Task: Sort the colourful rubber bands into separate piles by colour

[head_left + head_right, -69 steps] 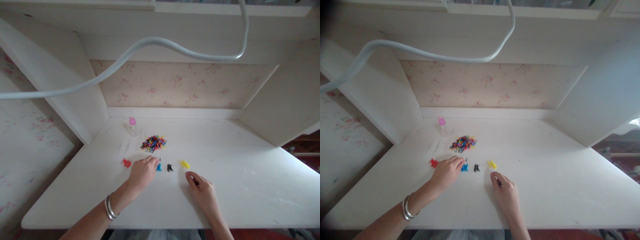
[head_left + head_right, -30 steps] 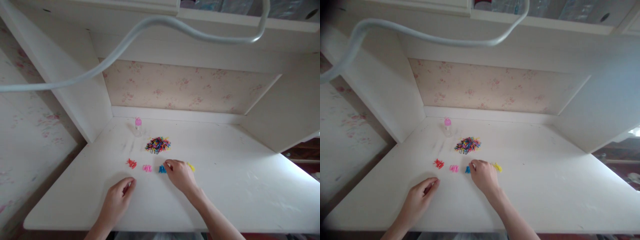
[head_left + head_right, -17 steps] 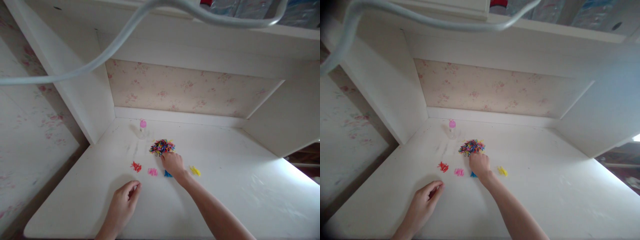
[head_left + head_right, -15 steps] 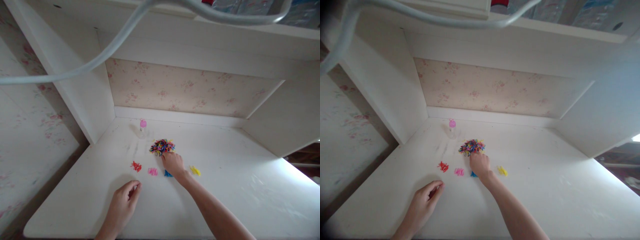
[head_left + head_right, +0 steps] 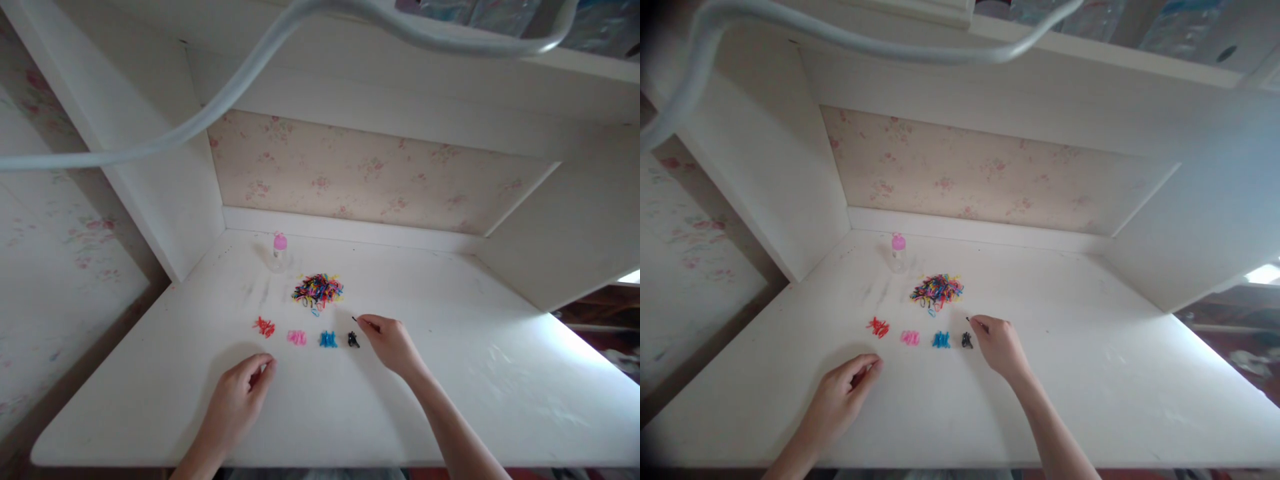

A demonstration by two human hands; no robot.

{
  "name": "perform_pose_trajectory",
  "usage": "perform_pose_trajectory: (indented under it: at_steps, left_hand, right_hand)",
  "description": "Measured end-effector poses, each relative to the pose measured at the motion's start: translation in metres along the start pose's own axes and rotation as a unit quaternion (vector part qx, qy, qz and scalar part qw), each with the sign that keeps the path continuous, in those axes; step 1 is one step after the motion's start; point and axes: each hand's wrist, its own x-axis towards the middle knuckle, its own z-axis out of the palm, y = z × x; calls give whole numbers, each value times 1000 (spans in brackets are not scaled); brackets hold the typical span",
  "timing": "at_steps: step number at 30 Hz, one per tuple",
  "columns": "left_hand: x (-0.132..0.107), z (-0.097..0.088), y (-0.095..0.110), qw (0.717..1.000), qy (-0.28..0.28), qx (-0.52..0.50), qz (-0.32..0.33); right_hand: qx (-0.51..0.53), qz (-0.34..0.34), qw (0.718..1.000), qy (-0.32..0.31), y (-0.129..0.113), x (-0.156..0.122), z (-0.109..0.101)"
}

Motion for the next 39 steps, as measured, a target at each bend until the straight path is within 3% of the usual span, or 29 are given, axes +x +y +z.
perform_pose_trajectory:
  at_steps: [4, 10, 14, 22, 27, 31, 39]
  left_hand:
    - [1, 2, -1, 1000, 4, 13, -1]
    - [0, 4, -2, 1000, 1, 23, 8]
    - [2, 3, 2, 999, -9, 45, -1]
    - [37, 1, 38, 985, -54, 159, 46]
    - [76, 19, 61, 956, -85, 273, 68]
    - [100, 42, 70, 943, -72, 321, 58]
    - [112, 67, 80, 923, -60, 375, 61]
  right_hand:
    - [23, 2, 999, 46, 5, -22, 6]
    - [-11, 13, 1000, 4, 4, -39, 24]
    - [-8, 18, 1000, 22, 8, -43, 24]
    - [99, 50, 990, 91, 27, -71, 30]
    - [151, 68, 981, 103, 29, -76, 33]
    - [159, 68, 980, 99, 27, -74, 30]
    - [169, 63, 980, 88, 27, -77, 29]
